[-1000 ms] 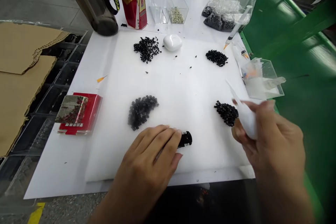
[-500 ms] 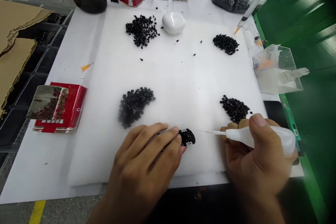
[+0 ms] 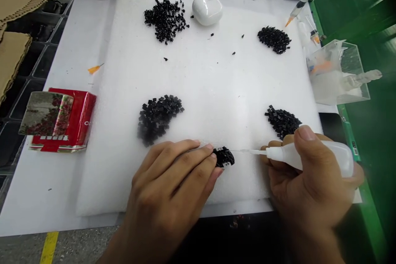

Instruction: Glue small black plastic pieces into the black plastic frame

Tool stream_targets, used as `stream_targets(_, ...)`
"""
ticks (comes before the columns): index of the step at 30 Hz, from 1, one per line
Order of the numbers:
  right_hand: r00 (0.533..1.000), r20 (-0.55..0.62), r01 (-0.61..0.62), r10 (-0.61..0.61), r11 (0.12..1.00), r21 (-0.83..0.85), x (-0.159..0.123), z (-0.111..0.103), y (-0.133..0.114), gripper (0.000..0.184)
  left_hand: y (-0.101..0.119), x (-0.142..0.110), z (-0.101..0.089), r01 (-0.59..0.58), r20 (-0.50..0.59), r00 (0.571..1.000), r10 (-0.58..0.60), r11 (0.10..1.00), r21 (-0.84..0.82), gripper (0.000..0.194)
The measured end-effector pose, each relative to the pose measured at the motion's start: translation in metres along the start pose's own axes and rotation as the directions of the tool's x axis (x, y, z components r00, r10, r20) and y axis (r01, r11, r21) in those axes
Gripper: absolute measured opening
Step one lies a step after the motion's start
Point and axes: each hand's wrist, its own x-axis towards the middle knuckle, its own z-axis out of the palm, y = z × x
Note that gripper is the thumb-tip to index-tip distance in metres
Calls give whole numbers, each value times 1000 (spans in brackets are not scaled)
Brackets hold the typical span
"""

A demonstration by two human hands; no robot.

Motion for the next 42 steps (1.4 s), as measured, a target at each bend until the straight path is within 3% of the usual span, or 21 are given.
stream_targets(5, 1000, -24, -12, 12, 1000, 14, 1, -1, 1, 28, 1, 0, 0, 3, -4, 1000, -3, 1000, -7, 16)
stream_targets(13, 999, -24, -20, 21, 998, 54, 0, 1, 0, 29, 1, -2, -1, 16, -1, 1000, -16, 999, -28, 17)
stream_targets(19, 994, -86, -49, 67, 981, 190, 5, 1, -2, 43, 1, 0, -1, 42, -1, 999, -43, 998, -41, 14)
stream_targets(21, 994, -62, -74, 91, 966, 247, 6, -1, -4, 46, 0, 0, -1, 56, 28, 998, -55, 997, -53, 13)
stream_targets(24, 993, -11, -117, 121, 974, 197, 7, -5, -5, 45, 0, -1, -2, 61, 63, 996, -58, 997, -46, 15)
stream_targets(30, 994, 78, -84, 74, 986, 141, 4, -6, -1, 58, -1, -5, -5, 58, 105, 993, -51, 996, -61, 16)
stream_targets(38, 996, 71, -65, 57, 991, 113, 3, -10, 2, 23, 0, -8, -4, 45, 112, 993, -37, 997, -69, 19)
stream_targets(42, 996, 73, -63, 57, 994, 85, 3, -9, 2, 21, 0, -10, -5, 58, 113, 992, -48, 995, -87, 20)
